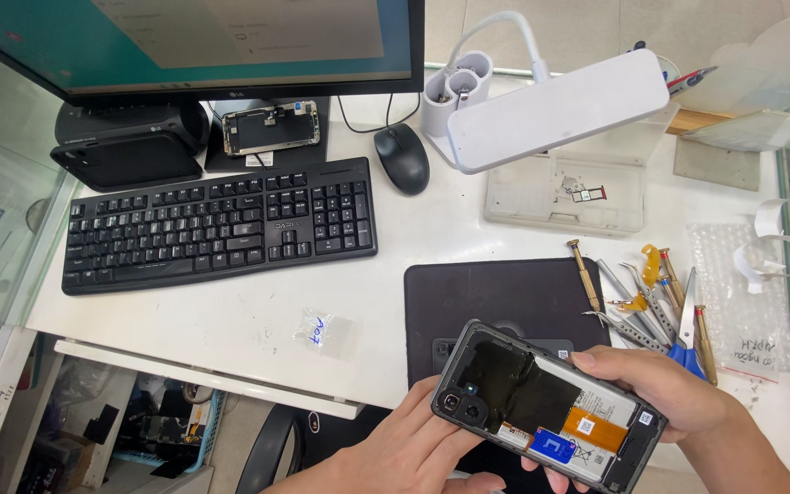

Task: The person disassembles a smartphone, removes the back cover, and uses a metal tool to pry and adjust internal components. They then reassemble the phone, wipe the exterior with a cloth, and place the back cover aside.

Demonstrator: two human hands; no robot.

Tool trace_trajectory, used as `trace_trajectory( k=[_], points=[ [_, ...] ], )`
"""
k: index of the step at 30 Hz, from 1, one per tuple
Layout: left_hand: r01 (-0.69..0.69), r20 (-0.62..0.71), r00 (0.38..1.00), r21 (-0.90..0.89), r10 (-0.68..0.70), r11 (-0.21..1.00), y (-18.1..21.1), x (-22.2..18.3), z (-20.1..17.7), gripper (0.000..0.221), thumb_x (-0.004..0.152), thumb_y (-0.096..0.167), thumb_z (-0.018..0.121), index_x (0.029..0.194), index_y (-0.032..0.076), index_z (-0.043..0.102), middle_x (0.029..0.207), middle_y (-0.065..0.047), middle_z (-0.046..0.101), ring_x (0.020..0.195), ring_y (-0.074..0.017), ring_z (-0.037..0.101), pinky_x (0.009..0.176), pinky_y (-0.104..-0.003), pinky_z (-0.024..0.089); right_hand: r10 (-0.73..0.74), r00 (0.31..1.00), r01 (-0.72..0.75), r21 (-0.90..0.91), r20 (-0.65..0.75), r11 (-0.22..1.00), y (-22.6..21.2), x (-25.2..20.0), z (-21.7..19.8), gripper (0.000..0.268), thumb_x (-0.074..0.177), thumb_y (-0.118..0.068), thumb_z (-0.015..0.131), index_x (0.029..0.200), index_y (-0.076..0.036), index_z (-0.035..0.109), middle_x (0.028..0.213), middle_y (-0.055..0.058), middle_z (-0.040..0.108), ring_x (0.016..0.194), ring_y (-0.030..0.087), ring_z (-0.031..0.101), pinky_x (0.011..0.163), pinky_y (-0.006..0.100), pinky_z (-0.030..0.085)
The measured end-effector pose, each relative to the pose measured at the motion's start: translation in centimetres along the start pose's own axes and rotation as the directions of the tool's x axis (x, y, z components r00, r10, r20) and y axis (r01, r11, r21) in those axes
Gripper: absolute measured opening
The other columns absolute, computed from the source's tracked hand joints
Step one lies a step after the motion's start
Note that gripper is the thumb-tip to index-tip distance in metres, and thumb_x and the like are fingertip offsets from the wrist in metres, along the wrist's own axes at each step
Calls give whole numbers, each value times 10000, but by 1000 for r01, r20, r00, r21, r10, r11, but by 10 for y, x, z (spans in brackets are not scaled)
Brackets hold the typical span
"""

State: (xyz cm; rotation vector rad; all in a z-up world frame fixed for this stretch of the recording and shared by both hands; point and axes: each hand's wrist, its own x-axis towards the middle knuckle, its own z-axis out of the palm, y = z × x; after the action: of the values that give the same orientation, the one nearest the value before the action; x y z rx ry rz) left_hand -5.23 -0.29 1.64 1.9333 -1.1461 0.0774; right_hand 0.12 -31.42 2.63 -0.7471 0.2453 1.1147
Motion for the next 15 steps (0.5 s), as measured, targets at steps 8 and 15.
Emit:
trace_trajectory(
  k=[8, 15],
  points=[
    [0, -16, 1000, 7, 0, 1000, 1, 2, 0, 586, 1010, 318, 782, 1392, -80, 582, 1453, -312, 571, 1444, -486, 527, 1175, -617, 442, -2, 984, 8, -33, 177, 999, -10, -3, 22, 680, 997, -366, 346, 1214, 220, 615, 1001, 387, 741, 750, 365, 774, 605, 404, 648],
    [-13, -25, 1000, -19, 13, 1000, -2, 0, 2, 628, 1017, 304, 805, 1421, -88, 526, 1459, -322, 553, 1441, -490, 530, 1157, -628, 448, 9, 974, -1, -37, 228, 999, -13, -4, 27, 689, 1034, -368, 320, 1285, 221, 574, 1044, 387, 713, 811, 366, 760, 660, 425, 647]
  ],
)
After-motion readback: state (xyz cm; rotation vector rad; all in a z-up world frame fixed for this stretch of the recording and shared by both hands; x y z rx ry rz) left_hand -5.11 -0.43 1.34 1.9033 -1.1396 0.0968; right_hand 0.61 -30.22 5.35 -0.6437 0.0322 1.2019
